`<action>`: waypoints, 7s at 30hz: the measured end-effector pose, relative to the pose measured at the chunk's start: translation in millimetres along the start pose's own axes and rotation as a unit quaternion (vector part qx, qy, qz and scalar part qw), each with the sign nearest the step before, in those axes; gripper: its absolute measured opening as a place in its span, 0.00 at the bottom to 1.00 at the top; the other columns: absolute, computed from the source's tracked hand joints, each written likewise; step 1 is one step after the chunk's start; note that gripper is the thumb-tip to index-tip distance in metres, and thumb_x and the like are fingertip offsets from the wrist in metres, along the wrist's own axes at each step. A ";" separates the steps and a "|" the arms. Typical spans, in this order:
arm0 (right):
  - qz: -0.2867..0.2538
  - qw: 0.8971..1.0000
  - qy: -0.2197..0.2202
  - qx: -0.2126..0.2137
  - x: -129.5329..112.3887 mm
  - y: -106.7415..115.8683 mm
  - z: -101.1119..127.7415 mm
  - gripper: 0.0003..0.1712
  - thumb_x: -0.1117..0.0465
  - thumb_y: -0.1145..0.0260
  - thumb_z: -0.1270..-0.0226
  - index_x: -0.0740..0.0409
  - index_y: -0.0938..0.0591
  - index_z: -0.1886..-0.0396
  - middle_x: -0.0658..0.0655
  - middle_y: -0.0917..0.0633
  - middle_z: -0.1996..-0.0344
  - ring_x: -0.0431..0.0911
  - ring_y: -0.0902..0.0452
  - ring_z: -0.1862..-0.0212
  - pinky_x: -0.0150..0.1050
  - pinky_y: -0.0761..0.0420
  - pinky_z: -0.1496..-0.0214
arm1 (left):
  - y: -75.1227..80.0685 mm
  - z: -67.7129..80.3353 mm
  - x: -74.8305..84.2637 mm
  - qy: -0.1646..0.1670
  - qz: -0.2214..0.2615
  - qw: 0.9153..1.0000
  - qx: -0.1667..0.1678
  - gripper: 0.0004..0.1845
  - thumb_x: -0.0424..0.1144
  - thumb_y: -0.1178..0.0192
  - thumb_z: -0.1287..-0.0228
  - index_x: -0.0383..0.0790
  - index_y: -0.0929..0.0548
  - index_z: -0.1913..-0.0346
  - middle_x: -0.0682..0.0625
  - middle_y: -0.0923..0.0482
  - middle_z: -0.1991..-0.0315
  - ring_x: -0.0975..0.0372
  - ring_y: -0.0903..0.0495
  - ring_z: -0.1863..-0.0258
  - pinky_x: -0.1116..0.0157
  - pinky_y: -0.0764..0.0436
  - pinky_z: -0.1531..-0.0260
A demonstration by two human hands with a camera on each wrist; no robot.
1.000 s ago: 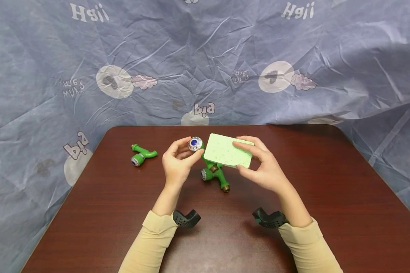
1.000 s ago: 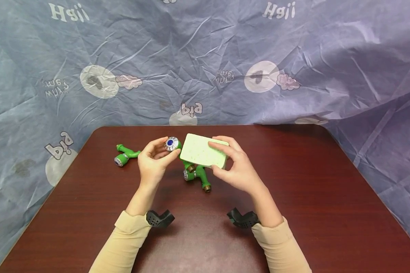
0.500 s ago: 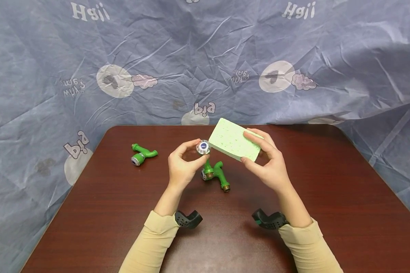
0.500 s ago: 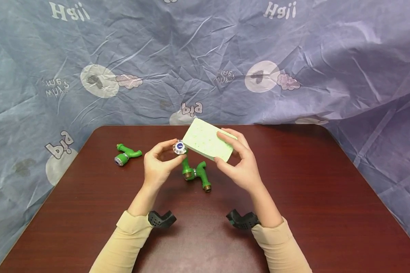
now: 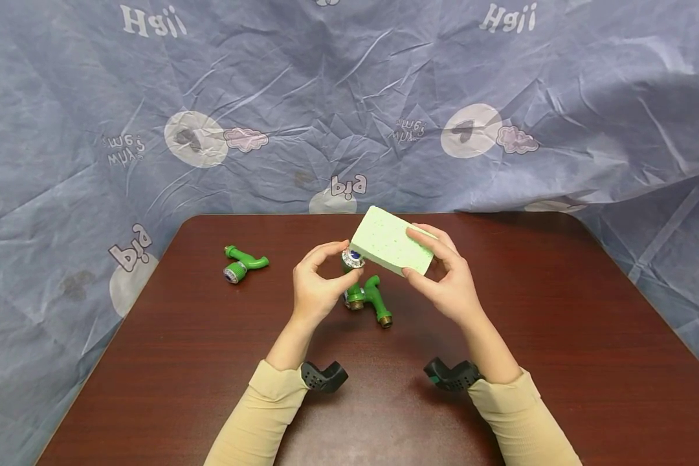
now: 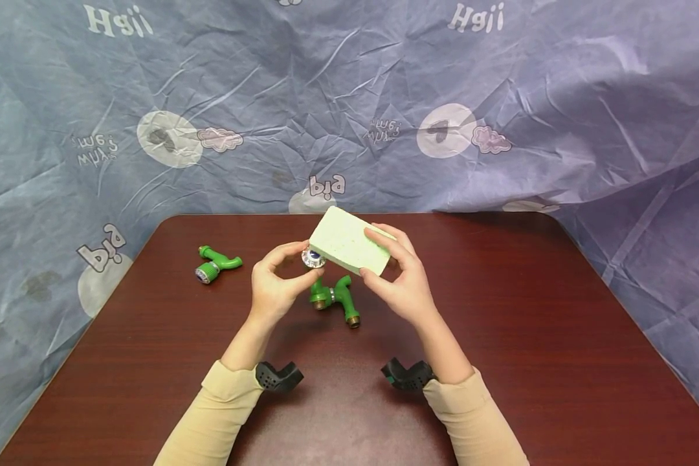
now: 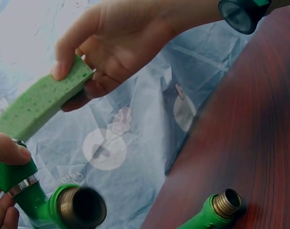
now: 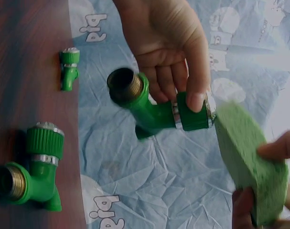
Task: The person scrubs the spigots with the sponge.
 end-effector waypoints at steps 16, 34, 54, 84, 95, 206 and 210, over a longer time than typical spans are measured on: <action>-0.061 0.998 -0.009 -0.002 3.1 8.6 -1.6 0.32 0.84 0.37 0.51 0.73 0.27 0.42 0.61 0.32 0.40 0.48 0.27 0.53 0.29 0.22 0.62 | 1.5 -1.3 1.8 0.001 -0.011 1.000 0.005 0.21 0.19 0.30 0.61 0.24 0.18 0.57 0.34 0.19 0.59 0.45 0.23 0.59 0.48 0.27 0.56; -0.066 0.993 0.017 -0.092 1.4 21.0 -2.4 0.32 0.86 0.38 0.52 0.75 0.29 0.42 0.64 0.33 0.40 0.46 0.26 0.54 0.29 0.21 0.61 | 8.1 -5.5 -3.9 0.039 0.037 0.998 0.027 0.21 0.21 0.26 0.63 0.25 0.18 0.60 0.35 0.18 0.60 0.64 0.20 0.63 0.61 0.23 0.68; -0.088 0.994 0.004 -0.056 3.3 14.3 -2.0 0.31 0.86 0.39 0.52 0.75 0.28 0.43 0.65 0.33 0.41 0.47 0.26 0.54 0.29 0.21 0.60 | 16.1 -8.7 -36.3 0.070 0.088 0.989 -0.097 0.27 0.22 0.30 0.55 0.31 0.21 0.47 0.40 0.20 0.55 0.61 0.20 0.65 0.67 0.19 0.67; 0.055 0.997 -0.009 -0.060 -16.3 6.2 -2.1 0.31 0.84 0.36 0.54 0.75 0.26 0.45 0.69 0.32 0.42 0.42 0.26 0.54 0.25 0.24 0.59 | 14.0 -7.8 -39.5 0.095 0.008 0.994 -0.049 0.26 0.29 0.24 0.59 0.36 0.18 0.51 0.43 0.21 0.64 0.55 0.20 0.70 0.68 0.19 0.69; 0.032 0.997 -0.001 -0.070 1.6 7.9 0.4 0.32 0.82 0.35 0.52 0.70 0.26 0.42 0.64 0.32 0.40 0.44 0.25 0.54 0.27 0.23 0.60 | 16.4 -6.7 -43.0 0.127 0.013 0.987 -0.093 0.25 0.31 0.23 0.62 0.39 0.16 0.55 0.46 0.17 0.64 0.58 0.19 0.73 0.67 0.20 0.71; -0.087 0.996 -0.010 -0.029 -4.8 17.3 -2.6 0.31 0.86 0.39 0.52 0.77 0.28 0.43 0.63 0.31 0.42 0.47 0.26 0.52 0.29 0.22 0.58 | 14.5 -7.5 -34.7 0.065 0.236 0.954 -0.173 0.25 0.12 0.36 0.59 0.24 0.27 0.52 0.41 0.21 0.52 0.59 0.18 0.64 0.64 0.18 0.61; -0.051 0.998 -0.038 0.010 -0.5 20.5 -3.7 0.31 0.85 0.38 0.51 0.76 0.27 0.43 0.60 0.30 0.43 0.45 0.26 0.54 0.27 0.22 0.59 | 15.6 -8.3 -35.1 0.056 0.242 0.953 -0.171 0.25 0.12 0.37 0.59 0.28 0.25 0.53 0.42 0.21 0.52 0.58 0.18 0.63 0.64 0.18 0.60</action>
Point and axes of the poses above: each hand's wrist, its own z-axis away from the middle knuckle, its own y-axis out of the back of the hand, x = y × z, the point moved 3 cm from there along -z, towards the middle knuckle
